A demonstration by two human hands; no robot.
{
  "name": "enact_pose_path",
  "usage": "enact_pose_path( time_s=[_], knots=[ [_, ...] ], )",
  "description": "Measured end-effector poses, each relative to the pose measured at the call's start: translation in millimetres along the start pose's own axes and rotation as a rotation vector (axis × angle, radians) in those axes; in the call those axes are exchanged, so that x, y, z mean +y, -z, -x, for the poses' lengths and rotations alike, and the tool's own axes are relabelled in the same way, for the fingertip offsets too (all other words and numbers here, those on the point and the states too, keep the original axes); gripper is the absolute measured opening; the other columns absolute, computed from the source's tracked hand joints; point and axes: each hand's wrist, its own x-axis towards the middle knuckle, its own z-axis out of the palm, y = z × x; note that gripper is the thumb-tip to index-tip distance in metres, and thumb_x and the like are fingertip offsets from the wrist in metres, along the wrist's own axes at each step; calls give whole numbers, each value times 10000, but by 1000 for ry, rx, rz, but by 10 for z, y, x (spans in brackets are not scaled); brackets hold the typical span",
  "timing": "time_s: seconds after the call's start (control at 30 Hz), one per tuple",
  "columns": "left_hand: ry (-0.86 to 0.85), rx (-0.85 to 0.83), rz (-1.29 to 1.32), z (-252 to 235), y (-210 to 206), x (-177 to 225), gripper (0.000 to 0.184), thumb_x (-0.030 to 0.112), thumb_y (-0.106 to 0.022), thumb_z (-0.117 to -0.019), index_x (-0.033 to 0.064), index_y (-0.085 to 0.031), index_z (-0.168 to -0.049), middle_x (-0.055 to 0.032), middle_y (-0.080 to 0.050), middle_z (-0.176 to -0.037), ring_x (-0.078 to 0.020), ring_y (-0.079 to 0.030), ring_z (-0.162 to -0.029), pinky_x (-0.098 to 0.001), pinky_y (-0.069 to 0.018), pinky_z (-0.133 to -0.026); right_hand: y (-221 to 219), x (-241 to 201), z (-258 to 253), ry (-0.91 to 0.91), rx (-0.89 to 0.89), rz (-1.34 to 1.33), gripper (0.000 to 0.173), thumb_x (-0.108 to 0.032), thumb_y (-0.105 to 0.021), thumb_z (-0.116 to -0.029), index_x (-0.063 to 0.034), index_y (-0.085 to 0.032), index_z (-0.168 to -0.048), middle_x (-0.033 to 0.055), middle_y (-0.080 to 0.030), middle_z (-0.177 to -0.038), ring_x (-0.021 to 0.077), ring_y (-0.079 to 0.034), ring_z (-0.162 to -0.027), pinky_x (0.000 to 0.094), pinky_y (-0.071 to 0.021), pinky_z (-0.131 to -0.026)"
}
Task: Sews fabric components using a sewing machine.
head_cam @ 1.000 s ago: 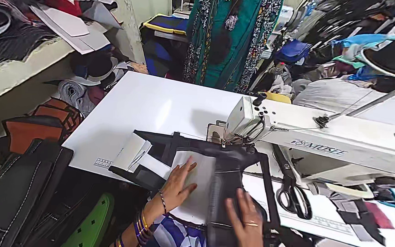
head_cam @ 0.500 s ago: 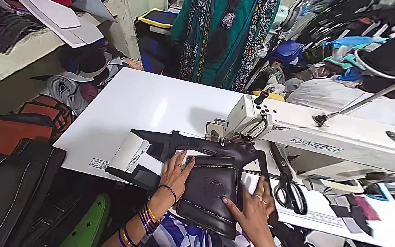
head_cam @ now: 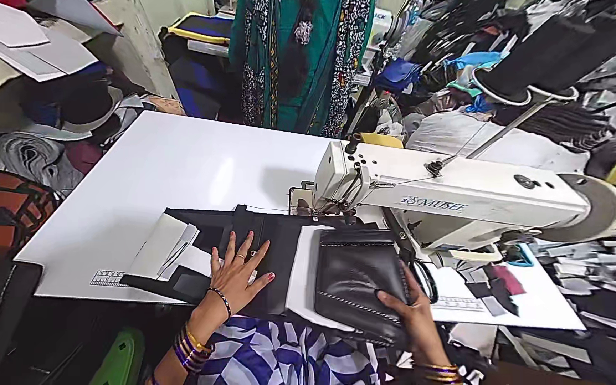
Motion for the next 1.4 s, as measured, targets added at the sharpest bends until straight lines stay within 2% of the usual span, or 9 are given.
enact_pose_path(
  time_s=[0.13,0.23,0.43,0.8,0.9,1.03,1.17,1.27,1.4],
  knots=[
    [-125,-79,-23,-234,193,339,698,407,-651,-964,163,-424,-1577,-138,-257,-1689,-480,-77,-1562,-838,-14,-1101,281,12,-182,0,-2,17,996,-9,-704,-684,48,-256,-1572,64,-602,-1393,-40,-643,-1117,136,-543,-920],
    [-269,-294,19,-621,187,597,667,431,-509,-1049,150,-313,-1622,-95,-213,-1709,-351,-74,-1593,-681,-31,-1222,313,16,-259,14,-29,0,1002,-23,-717,-683,49,-260,-1572,57,-602,-1400,-31,-642,-1133,143,-544,-934],
    [-369,-233,-10,-963,-222,594,650,451,-476,-1056,121,-354,-1602,-107,-320,-1668,-382,-328,-1509,-595,-296,-1155,378,53,-403,27,-62,31,1011,-51,-726,-689,67,-243,-1569,67,-585,-1418,-48,-622,-1155,126,-521,-959],
    [-241,-316,-73,-1040,-182,697,649,494,-478,-1051,218,-326,-1618,-19,-271,-1694,-341,-267,-1534,-583,-265,-1153,386,5,-481,-8,-107,240,1028,-94,-761,-703,39,-249,-1585,148,-520,-1488,-29,-573,-1231,122,-470,-1003],
    [-153,-433,-60,-932,-77,901,710,474,-481,-1060,153,-234,-1644,-111,-170,-1717,-387,-116,-1579,-645,-135,-1213,373,-17,-499,5,-112,323,1048,-125,-775,-693,29,-254,-1589,173,-479,-1526,-5,-535,-1287,140,-434,-1043],
    [-104,-456,26,-496,-293,1224,933,581,-469,-1019,5,-69,-1636,-151,2,-1726,-333,51,-1596,-632,39,-1232,448,-30,-541,51,-152,494,1033,-295,-775,-754,36,-265,-1589,232,-457,-1542,111,-506,-1365,241,-396,-1116],
    [-145,-252,33,-448,-553,1146,940,644,-449,-988,35,-150,-1639,-107,-99,-1725,-357,-29,-1594,-646,-13,-1231,742,-257,-620,251,48,896,534,-328,-605,-991,80,-599,-1336,242,-721,-1081,313,-711,-851,493,-562,-735],
    [-149,-247,1,-502,-519,1132,939,666,-407,-993,42,-141,-1642,-102,-99,-1726,-338,-33,-1596,-638,-20,-1234,916,-330,-766,341,276,1148,361,-200,-601,-1007,126,-678,-1140,389,-656,-1080,573,-646,-1003,721,-447,-859],
    [-154,-232,-13,-507,-546,1137,929,674,-389,-995,44,-164,-1640,-98,-127,-1724,-324,-52,-1597,-623,-26,-1241,845,-88,-901,373,453,1302,264,-71,-559,-990,155,-692,-956,408,-652,-1039,595,-641,-1017,701,-462,-854]
  ],
)
